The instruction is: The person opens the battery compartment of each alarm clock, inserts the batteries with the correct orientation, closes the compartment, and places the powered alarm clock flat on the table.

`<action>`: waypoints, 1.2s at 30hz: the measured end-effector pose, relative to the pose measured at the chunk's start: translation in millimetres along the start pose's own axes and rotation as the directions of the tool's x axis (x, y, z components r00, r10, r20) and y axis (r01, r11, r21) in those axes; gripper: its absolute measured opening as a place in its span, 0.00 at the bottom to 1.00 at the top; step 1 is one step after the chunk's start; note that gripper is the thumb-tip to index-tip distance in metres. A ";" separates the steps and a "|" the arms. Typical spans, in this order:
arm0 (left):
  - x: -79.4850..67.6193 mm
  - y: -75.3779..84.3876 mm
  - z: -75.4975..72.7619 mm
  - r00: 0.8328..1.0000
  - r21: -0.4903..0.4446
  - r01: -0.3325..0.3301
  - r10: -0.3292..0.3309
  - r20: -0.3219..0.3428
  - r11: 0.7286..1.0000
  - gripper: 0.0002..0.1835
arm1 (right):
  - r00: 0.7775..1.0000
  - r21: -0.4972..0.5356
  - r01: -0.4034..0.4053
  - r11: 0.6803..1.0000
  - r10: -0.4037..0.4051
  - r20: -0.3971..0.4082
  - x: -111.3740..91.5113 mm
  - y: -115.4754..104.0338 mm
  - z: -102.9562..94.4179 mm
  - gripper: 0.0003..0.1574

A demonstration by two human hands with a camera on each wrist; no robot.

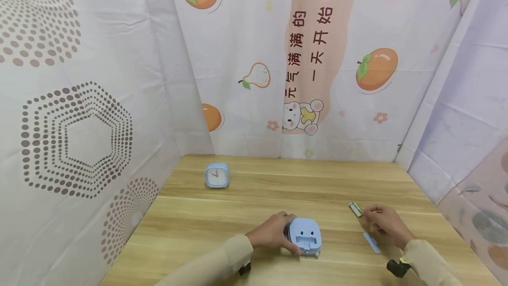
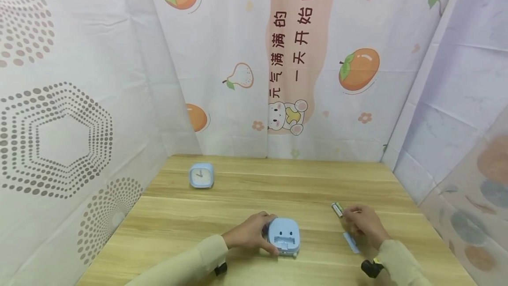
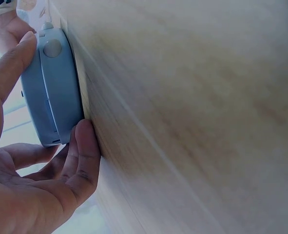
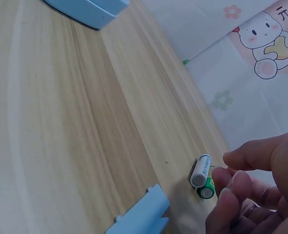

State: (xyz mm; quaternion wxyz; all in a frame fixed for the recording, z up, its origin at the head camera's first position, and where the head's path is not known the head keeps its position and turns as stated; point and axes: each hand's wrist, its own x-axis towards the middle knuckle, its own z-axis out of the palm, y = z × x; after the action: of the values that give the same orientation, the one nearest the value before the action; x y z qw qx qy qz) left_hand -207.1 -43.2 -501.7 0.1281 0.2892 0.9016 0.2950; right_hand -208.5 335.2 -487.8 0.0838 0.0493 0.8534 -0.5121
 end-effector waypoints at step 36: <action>-2.3 1.2 -2.3 1.000 -0.015 -0.003 0.003 0.009 1.000 0.54 | 0.996 -0.050 -0.052 0.997 0.049 -0.074 37.2 17.3 3.8 0.17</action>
State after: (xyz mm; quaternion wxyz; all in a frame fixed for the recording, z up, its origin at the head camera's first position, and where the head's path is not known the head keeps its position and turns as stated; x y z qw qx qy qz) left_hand -205.7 -44.8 -499.0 0.1341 0.2908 0.8983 0.3007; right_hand -241.7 340.0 -511.7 0.0667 0.0874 0.8674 -0.4853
